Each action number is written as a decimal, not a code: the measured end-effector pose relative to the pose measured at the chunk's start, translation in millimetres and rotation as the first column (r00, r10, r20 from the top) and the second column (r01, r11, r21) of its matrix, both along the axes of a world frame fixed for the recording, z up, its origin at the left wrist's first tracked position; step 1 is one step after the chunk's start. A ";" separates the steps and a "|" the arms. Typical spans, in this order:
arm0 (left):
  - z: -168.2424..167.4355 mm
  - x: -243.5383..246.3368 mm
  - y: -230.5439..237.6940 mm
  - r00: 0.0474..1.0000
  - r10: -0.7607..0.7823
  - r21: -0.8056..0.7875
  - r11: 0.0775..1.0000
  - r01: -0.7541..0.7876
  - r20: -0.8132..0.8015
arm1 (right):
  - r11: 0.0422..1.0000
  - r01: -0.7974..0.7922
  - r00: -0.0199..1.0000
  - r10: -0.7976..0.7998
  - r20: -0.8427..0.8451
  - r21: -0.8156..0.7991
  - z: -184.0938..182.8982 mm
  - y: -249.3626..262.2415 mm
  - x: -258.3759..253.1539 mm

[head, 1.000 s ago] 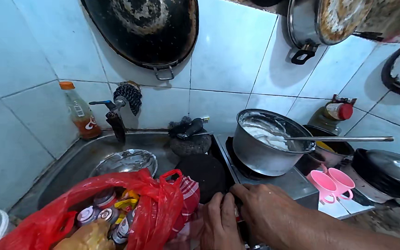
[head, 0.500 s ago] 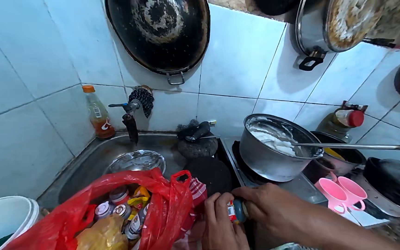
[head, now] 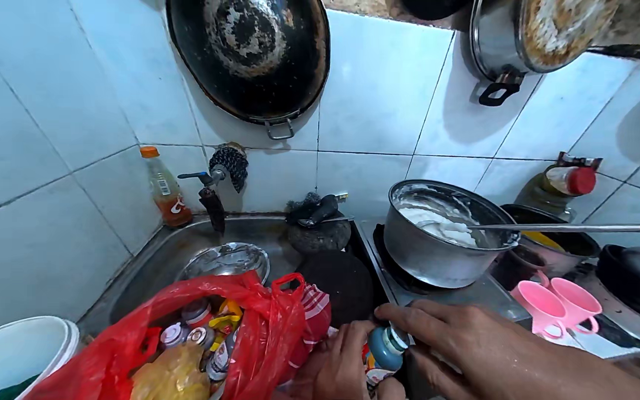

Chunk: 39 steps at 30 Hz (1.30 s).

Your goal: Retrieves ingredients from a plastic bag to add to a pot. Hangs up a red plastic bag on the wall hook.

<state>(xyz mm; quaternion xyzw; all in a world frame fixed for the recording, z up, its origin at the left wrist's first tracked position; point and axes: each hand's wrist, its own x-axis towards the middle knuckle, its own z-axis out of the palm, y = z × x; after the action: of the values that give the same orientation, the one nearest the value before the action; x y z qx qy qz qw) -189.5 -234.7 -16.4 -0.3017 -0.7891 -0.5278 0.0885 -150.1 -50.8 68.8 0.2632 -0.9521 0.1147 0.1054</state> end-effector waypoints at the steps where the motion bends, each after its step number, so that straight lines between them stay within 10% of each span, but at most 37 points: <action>1: 0.6 1.1 0.1 1.000 0.007 -0.013 1.000 -0.007 -0.009 | 1.000 -0.006 1.000 0.006 0.008 0.007 0.9 -0.5 0.5; 8: -1.3 7.6 1.6 0.999 -0.017 -0.091 0.996 0.021 0.049 | 0.977 -0.037 0.998 0.027 0.054 0.209 8.8 -7.9 3.3; 14: -10.2 12.4 8.8 0.994 -0.065 0.081 0.995 0.059 0.085 | 0.863 0.118 0.959 0.029 -0.282 0.491 -9.0 -23.0 4.5; 26: -19.7 11.2 18.4 0.953 -0.241 0.291 0.939 0.182 0.182 | 0.822 0.040 0.920 0.191 -0.341 0.568 -6.7 -16.6 -3.0; 35: -17.7 13.1 18.3 0.963 -0.231 0.340 0.924 0.174 0.137 | 0.908 -0.042 0.934 0.184 -0.305 0.416 -1.5 -7.2 -1.1; 39: -4.0 10.2 11.0 0.999 -0.035 0.117 0.992 0.037 -0.019 | 1.000 0.011 0.988 -0.009 0.157 -0.014 24.4 -2.6 6.6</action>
<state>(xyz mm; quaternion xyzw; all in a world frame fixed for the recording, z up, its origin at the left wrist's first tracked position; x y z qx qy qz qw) -179.3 -223.7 -20.3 -0.3146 -0.7502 -0.5723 0.1032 -143.5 -53.4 93.2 0.2476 -0.9579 0.1418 0.0327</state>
